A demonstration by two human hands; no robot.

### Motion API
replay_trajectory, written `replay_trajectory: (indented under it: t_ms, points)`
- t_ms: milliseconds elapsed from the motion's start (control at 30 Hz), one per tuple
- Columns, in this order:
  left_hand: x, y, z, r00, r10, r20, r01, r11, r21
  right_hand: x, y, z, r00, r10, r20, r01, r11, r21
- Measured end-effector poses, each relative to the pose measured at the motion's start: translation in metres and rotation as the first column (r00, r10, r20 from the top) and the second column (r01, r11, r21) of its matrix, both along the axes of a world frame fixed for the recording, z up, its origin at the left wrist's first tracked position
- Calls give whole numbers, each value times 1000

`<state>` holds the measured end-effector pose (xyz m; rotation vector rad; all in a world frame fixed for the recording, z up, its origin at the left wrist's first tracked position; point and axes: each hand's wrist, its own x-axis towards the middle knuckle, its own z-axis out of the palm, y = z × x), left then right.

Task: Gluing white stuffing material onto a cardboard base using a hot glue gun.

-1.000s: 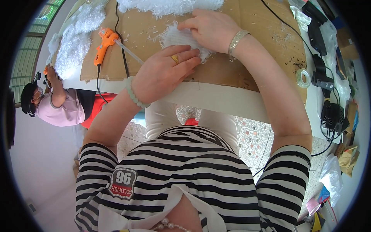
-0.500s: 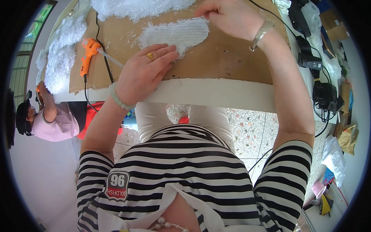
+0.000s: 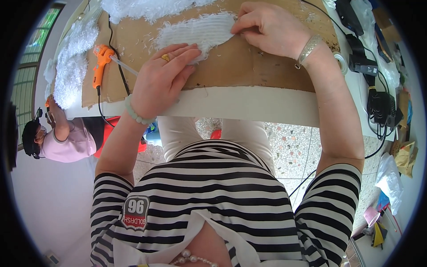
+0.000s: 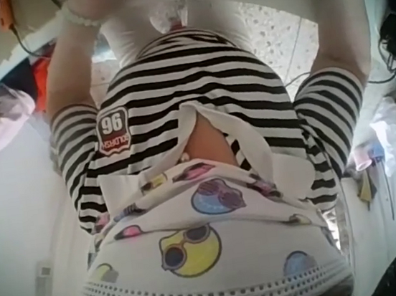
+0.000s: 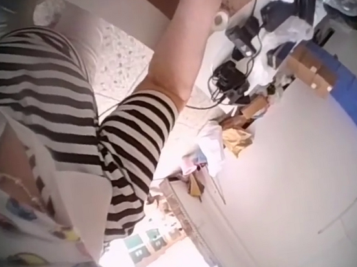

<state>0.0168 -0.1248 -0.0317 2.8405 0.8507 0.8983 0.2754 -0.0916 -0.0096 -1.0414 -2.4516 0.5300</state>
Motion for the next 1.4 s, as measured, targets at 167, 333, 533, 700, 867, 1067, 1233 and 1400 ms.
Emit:
replay_trajectory:
  t_ms: [167, 333, 533, 700, 867, 1067, 1233, 1400]
  points:
    - [3, 1, 6, 1000, 3, -7, -3, 1000, -11, 1, 1, 0, 997, 30, 66, -36, 995, 90]
    - [5, 0, 5, 999, 28, -23, -28, 1000, 0, 2, 0, 0, 996, 30, 85, -41, 991, 126]
    - [2, 5, -1, 999, 34, -31, -34, 999, 24, -23, -6, 1, 990, 13, -138, 33, 943, 330]
    - [-3, 5, 4, 995, 86, 49, -81, 993, -84, -29, -7, -7, 993, 91, 79, -112, 936, 335]
    - [3, 0, 13, 990, 133, 41, -135, 990, 48, -28, -5, -9, 994, 83, 69, -101, 945, 310]
    - [18, -2, 11, 967, 177, -181, -170, 984, 56, -25, 1, -19, 995, 89, 37, -96, 953, 288]
    - [-24, -7, 18, 970, 166, 180, -159, 986, -51, -24, 1, -19, 995, 96, 35, -102, 954, 283]
    - [-50, -20, 11, 939, 316, 136, -305, 948, -96, -24, 1, -16, 993, 96, 65, -111, 953, 281]
